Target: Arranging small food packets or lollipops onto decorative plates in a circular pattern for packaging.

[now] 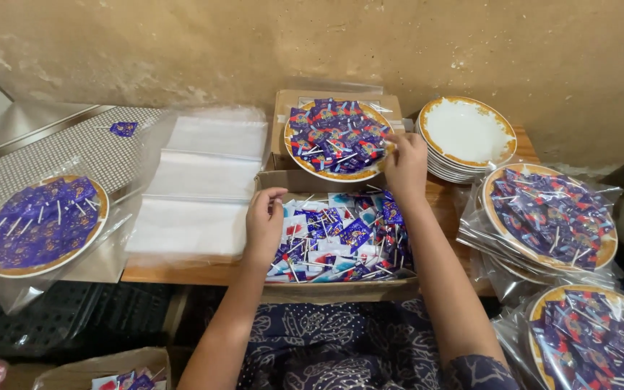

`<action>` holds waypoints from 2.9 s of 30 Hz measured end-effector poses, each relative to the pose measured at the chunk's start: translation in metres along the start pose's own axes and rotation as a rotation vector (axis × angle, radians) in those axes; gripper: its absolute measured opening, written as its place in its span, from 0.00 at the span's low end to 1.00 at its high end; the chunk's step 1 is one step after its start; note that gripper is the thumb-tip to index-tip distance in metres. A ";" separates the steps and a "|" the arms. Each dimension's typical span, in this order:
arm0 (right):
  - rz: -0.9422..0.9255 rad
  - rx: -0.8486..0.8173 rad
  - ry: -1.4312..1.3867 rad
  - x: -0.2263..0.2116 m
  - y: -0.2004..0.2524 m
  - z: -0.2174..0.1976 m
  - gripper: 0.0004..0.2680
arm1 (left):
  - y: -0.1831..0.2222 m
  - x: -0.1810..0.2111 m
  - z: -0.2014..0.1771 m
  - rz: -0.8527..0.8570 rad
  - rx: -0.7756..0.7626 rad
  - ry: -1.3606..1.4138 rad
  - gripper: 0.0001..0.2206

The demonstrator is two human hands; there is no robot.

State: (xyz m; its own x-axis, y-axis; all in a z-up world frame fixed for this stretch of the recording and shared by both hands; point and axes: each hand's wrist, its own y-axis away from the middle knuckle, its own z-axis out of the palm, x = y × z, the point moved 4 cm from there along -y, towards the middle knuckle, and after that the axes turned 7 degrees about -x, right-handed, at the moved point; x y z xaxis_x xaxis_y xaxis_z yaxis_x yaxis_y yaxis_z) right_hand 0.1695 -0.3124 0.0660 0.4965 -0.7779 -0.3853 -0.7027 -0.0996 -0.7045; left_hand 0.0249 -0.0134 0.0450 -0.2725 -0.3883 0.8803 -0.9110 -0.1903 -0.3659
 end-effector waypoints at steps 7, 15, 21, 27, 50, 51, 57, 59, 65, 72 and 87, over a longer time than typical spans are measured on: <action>0.820 -0.254 -0.907 0.026 0.024 0.034 0.22 | -0.070 -0.036 0.036 -0.107 -0.064 0.262 0.21; 0.950 -0.217 -1.354 -0.017 0.033 0.038 0.17 | -0.106 -0.059 0.061 0.087 0.025 0.227 0.34; 0.869 -0.189 -1.391 -0.023 0.034 0.040 0.23 | -0.105 -0.050 0.056 0.004 0.053 0.289 0.32; 0.859 -0.189 -1.402 -0.032 0.043 0.035 0.24 | -0.104 -0.054 0.049 -0.016 0.165 0.322 0.20; 0.893 -0.117 -1.434 0.023 0.051 0.069 0.16 | -0.070 -0.011 0.053 0.293 0.162 -0.261 0.07; 0.870 -0.114 -1.445 0.022 0.047 0.068 0.17 | -0.072 -0.010 0.052 0.289 0.172 -0.246 0.05; 0.885 -0.208 -1.344 -0.006 0.036 0.041 0.21 | -0.066 -0.010 0.048 0.307 0.172 -0.217 0.06; 0.902 -0.205 -1.285 -0.001 0.035 0.038 0.21 | -0.067 -0.012 0.049 0.301 0.173 -0.212 0.06; 0.967 -0.187 -1.157 0.020 0.033 0.033 0.29 | -0.069 -0.012 0.049 0.263 0.181 -0.198 0.04; 0.939 0.043 -0.996 0.082 0.030 0.060 0.20 | -0.072 -0.016 0.052 0.263 0.164 -0.216 0.04; 0.206 0.436 -0.655 -0.007 0.025 -0.038 0.05 | -0.068 0.005 0.047 0.351 0.136 -0.229 0.04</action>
State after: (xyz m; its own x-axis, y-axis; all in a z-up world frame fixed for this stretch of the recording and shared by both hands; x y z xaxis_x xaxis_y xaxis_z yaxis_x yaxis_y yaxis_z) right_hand 0.1292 -0.3334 0.0742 0.6712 -0.2194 -0.7081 -0.6183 0.3614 -0.6980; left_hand 0.0997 -0.0450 0.0599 -0.4683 -0.6374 0.6119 -0.7225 -0.1224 -0.6804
